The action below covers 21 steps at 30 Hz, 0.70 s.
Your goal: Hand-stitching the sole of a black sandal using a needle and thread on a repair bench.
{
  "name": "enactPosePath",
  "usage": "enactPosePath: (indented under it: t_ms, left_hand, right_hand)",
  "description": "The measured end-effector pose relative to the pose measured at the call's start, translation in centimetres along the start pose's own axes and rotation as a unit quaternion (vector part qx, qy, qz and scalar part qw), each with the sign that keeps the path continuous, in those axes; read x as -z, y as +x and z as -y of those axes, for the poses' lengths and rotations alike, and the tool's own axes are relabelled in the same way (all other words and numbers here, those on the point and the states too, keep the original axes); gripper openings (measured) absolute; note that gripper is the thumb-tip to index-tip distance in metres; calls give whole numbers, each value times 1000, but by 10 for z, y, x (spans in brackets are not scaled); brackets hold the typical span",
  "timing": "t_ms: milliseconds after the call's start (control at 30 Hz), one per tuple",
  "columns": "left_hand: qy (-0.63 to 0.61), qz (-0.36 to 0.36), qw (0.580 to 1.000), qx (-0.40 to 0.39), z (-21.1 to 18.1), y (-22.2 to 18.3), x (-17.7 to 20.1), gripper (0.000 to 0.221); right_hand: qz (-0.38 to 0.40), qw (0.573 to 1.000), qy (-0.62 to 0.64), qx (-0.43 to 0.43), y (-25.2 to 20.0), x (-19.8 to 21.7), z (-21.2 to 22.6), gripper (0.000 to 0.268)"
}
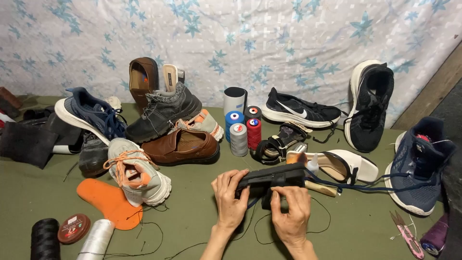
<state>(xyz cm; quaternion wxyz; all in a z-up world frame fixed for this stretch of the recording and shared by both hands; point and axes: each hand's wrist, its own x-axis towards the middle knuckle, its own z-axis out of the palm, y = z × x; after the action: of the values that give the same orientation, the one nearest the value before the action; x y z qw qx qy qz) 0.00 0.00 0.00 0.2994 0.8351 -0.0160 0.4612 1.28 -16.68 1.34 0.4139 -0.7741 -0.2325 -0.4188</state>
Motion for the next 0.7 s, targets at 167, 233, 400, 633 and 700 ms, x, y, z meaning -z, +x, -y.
enactPosePath:
  t_ms: [167,233,400,633,700]
  left_hand:
    - [4,3,999,43,-2,2,3,43]
    - [5,7,998,58,-4,3,5,42]
    - [1,24,998,57,-6,3,5,41]
    - [-5,65,992,108,6,-1,0,42]
    - [-6,83,990,110,7,-2,-1,43]
  right_hand:
    - [153,975,71,-147,-30,-22,-5,27]
    - [219,950,67,-214,-32,-26,0,43]
    - [196,830,280,-441,-20,-24,13,26]
    - [201,803,313,-465,-21,-24,10,12]
    - [205,851,279,-394,-23,-23,8,12]
